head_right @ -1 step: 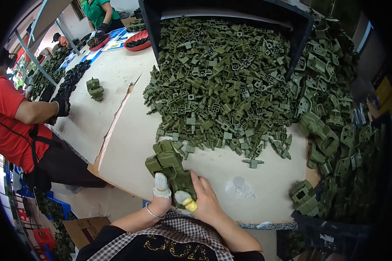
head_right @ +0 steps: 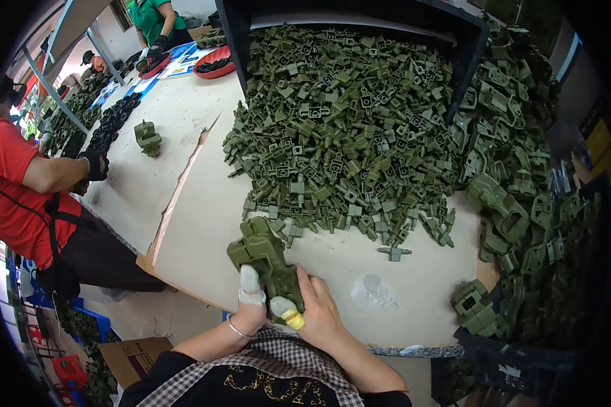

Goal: The person assembles toy vehicle frames by hand, picking small plastic components from a pile, pressing them into larger frame pieces, and setting the assembled frames onto the table.

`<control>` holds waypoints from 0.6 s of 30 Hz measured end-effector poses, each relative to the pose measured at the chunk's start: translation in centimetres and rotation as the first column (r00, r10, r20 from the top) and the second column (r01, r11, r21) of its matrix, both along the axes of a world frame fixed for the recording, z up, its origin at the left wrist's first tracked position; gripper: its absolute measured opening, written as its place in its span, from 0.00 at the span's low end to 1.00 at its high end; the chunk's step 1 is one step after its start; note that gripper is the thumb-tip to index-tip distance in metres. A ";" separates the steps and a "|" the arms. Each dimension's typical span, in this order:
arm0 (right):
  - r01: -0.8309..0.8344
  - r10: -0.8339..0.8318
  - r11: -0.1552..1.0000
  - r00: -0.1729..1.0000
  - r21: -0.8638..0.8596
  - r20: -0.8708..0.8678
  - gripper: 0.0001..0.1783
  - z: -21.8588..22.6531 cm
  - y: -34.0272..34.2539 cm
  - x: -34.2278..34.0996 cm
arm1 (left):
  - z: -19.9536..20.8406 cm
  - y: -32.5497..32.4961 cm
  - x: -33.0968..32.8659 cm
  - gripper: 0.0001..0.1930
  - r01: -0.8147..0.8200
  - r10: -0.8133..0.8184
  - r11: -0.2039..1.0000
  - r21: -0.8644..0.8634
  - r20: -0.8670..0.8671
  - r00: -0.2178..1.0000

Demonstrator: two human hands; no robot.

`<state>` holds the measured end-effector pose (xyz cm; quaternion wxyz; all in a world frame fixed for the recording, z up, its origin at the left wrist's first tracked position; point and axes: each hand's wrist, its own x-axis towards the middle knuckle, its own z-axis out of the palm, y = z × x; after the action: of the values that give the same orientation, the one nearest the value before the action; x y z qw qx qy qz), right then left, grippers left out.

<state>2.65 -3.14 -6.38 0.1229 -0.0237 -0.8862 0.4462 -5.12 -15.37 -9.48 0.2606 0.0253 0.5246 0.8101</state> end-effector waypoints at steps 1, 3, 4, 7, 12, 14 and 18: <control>-0.001 0.001 1.000 1.000 -0.002 0.005 0.41 0.1 -0.2 0.0 | 0.1 0.1 -0.3 0.24 -0.026 0.020 0.998 0.065 0.100 0.995; 0.045 -0.046 0.999 0.997 0.030 0.063 0.41 0.5 -0.5 0.0 | 0.9 0.2 -0.9 0.24 -0.030 0.010 0.993 0.112 0.176 0.984; 0.037 -0.038 0.999 0.997 0.026 0.069 0.41 0.4 -0.4 -0.1 | 0.9 0.4 -0.9 0.23 -0.030 0.019 0.996 0.078 0.138 0.990; 0.015 -0.012 0.999 0.994 -0.034 0.106 0.41 0.3 -0.3 -0.1 | 0.8 0.0 -0.8 0.21 -0.010 0.004 0.998 0.057 0.100 0.995; 0.012 -0.014 0.999 0.998 0.036 0.057 0.42 -0.2 -0.7 0.2 | 1.8 -0.1 -0.2 0.16 -0.037 0.036 0.999 -0.014 -0.031 0.999; 0.009 -0.011 1.000 0.998 0.028 0.063 0.42 -0.1 -0.8 0.3 | 1.1 -0.3 -0.2 0.15 -0.038 0.039 0.999 -0.013 0.019 0.999; 0.067 -0.070 0.996 0.996 0.065 0.051 0.45 0.1 -2.1 0.2 | 0.5 -0.4 -0.3 0.15 -0.088 0.088 0.996 0.005 -0.027 0.996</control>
<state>2.82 -5.28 -6.30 0.1152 -0.0620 -0.9014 0.4128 -5.37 -15.75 -8.96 0.2175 0.0139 0.5272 0.8213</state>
